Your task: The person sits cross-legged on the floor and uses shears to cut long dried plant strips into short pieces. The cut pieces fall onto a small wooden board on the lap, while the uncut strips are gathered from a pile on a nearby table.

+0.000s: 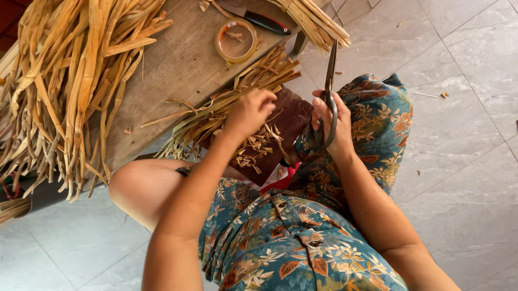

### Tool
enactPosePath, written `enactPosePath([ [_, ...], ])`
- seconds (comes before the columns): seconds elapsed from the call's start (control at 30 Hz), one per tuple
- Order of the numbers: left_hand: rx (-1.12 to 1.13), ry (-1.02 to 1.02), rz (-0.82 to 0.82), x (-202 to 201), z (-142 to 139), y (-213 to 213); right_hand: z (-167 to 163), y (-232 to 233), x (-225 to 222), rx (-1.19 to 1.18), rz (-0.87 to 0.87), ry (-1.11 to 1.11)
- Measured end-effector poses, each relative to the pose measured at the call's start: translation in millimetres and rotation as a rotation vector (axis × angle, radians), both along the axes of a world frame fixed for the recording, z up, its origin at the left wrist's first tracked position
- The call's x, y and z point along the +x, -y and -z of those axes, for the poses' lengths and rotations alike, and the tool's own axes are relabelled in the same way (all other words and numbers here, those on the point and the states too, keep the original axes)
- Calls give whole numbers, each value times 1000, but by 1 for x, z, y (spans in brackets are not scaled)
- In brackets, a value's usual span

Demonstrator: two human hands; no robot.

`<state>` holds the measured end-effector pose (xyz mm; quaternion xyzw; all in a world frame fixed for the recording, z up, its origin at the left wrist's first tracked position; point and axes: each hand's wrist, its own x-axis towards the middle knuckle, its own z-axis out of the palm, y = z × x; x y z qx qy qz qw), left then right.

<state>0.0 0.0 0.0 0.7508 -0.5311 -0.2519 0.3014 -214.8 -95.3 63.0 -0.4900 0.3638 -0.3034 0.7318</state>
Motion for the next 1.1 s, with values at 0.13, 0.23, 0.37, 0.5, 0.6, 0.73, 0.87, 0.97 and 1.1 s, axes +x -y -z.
enactPosePath([
  [0.13,124,220,-143,-23,30,-3,17,0,7,1,2,-16],
  [0.23,-22,447,-275,-19,32,-4,26,-2,9,3,-9,-24],
  [0.37,107,229,-355,-17,10,2,22,5,5,-34,-20,11],
  [0.5,9,-238,-462,-14,-27,-19,25,2,6,-72,-2,26],
  [0.6,-122,-435,-407,-17,-57,-41,19,-7,12,-131,-5,19],
  [0.73,-279,-498,-275,-43,-103,-60,-16,-21,3,-175,-47,130],
  [0.87,-303,-661,-214,-68,-132,-74,-56,-33,-9,-118,-125,350],
  [0.97,-285,-659,-218,-88,-146,-83,-81,-40,-21,-149,-152,462],
  [1.1,-321,-552,-228,-110,-162,-91,-101,-52,-31,-207,-132,431],
])
